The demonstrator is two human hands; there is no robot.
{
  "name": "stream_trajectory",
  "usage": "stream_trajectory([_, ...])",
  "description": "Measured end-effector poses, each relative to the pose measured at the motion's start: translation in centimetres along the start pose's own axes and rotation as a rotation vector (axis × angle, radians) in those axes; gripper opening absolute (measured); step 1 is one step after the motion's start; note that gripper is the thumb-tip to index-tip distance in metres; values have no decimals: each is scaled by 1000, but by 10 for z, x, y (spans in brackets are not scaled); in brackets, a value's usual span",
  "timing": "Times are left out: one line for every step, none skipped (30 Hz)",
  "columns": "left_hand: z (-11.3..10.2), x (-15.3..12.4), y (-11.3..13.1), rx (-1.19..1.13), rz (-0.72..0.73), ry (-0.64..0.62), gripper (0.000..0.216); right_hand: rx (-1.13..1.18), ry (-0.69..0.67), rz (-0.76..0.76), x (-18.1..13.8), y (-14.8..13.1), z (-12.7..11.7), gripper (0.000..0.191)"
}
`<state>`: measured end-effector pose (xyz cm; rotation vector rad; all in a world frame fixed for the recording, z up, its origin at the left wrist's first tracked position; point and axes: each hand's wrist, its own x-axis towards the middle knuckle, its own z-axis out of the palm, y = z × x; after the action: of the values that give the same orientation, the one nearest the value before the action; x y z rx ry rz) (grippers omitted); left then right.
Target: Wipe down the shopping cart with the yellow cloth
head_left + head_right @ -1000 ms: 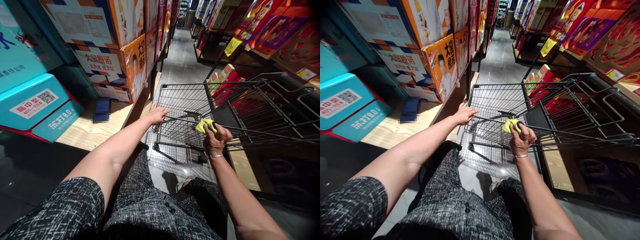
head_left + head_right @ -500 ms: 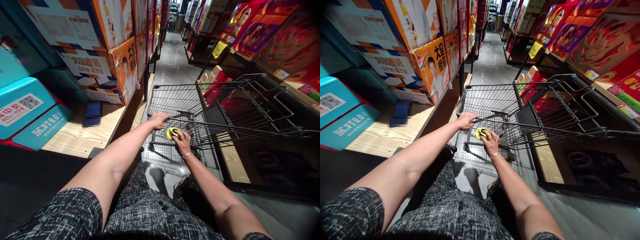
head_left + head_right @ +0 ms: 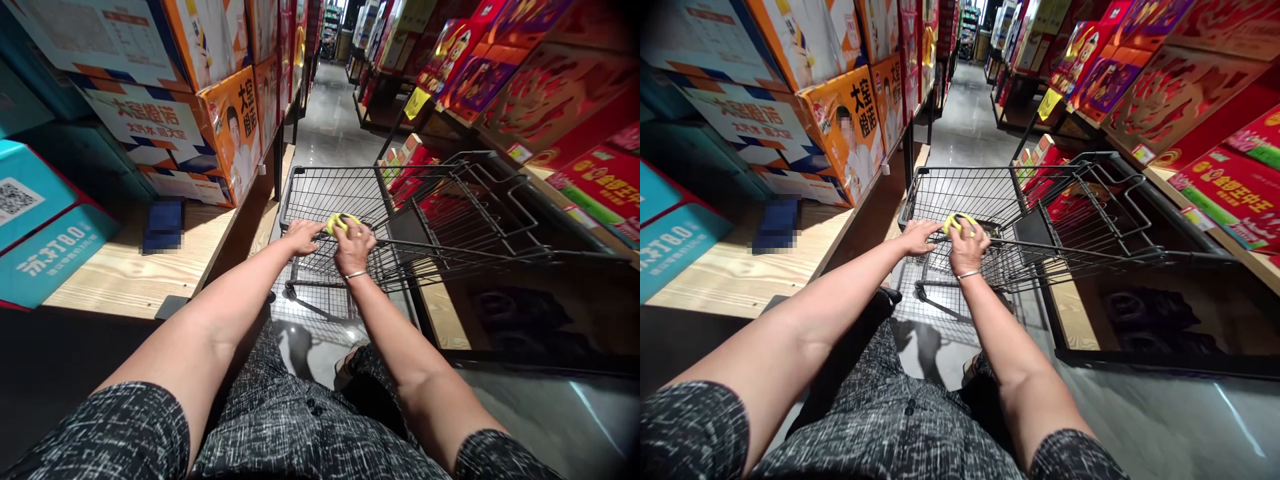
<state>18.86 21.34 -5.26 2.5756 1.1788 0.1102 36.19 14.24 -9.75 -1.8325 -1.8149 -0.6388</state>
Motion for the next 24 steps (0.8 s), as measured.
stream_trajectory([1, 0, -2, 4, 1, 14, 64, 9, -35, -37, 2, -13, 2, 42])
stream_trajectory([2, 0, -4, 5, 2, 28, 63, 14, -73, -77, 5, -21, 2, 42])
stream_trajectory([3, 0, -6, 6, 5, 38, 61, 16, -107, -117, 6, -24, 1, 43])
stream_trajectory([3, 1, -8, 5, 7, 43, 61, 14, -131, -153, 7, -20, -1, 42])
stream_trajectory([3, 1, -11, 4, 10, 44, 62, 8, -141, -180, 7, -11, -4, 41])
stream_trajectory([3, 1, -13, 3, 10, 42, 63, -3, -136, -193, 6, 4, -7, 39])
stream_trajectory([2, 2, -16, 3, 8, 40, 65, -21, -121, -189, 4, 23, -12, 37])
stream_trajectory([1, 2, -18, 5, 3, 37, 66, -47, -100, -168, 0, 46, -18, 35])
stream_trajectory([0, 2, -19, 10, -2, 31, 67, -80, -77, -131, -4, 72, -24, 34])
stream_trajectory([-2, 3, -20, 18, -7, 22, 67, -119, -58, -83, -9, 98, -31, 34])
stream_trajectory([-3, 3, -21, 30, -12, 10, 68, -158, -41, -27, -14, 124, -37, 35])
stream_trajectory([-5, 4, -20, 45, -17, 0, 69, -190, -22, 37, -19, 147, -43, 36])
stream_trajectory([-6, 5, -17, 60, -22, -6, 71, -212, -3, 99, -23, 167, -48, 38])
stream_trajectory([-6, 5, -14, 72, -27, -7, 72, -225, 14, 157, -26, 182, -52, 41])
stream_trajectory([-5, 6, -8, 78, -28, -3, 74, -230, 27, 206, -27, 190, -53, 43])
stream_trajectory([-3, 8, -1, 75, -20, 3, 75, -227, 34, 243, -28, 193, -53, 46])
stream_trajectory([-1, 9, 6, 62, -1, 10, 77, -217, 35, 268, -28, 189, -51, 48])
stream_trajectory([2, 10, 14, 45, 22, 17, 79, -199, 29, 277, -27, 179, -48, 50])
stream_trajectory([6, 12, 22, 27, 44, 27, 80, -173, 21, 272, -25, 164, -43, 52])
stream_trajectory([9, 13, 28, 17, 57, 38, 81, -142, 13, 255, -23, 146, -38, 54])
stream_trajectory([12, 13, 32, 17, 62, 50, 83, -108, 2, 225, -21, 125, -33, 54])
stream_trajectory([15, 14, 34, 28, 59, 59, 84, -79, -7, 190, -18, 105, -29, 54])
stream_trajectory([16, 14, 34, 43, 55, 64, 84, -63, -21, 151, -15, 85, -26, 54])
stream_trajectory([17, 13, 33, 58, 57, 66, 84, -57, -38, 110, -13, 69, -23, 52])
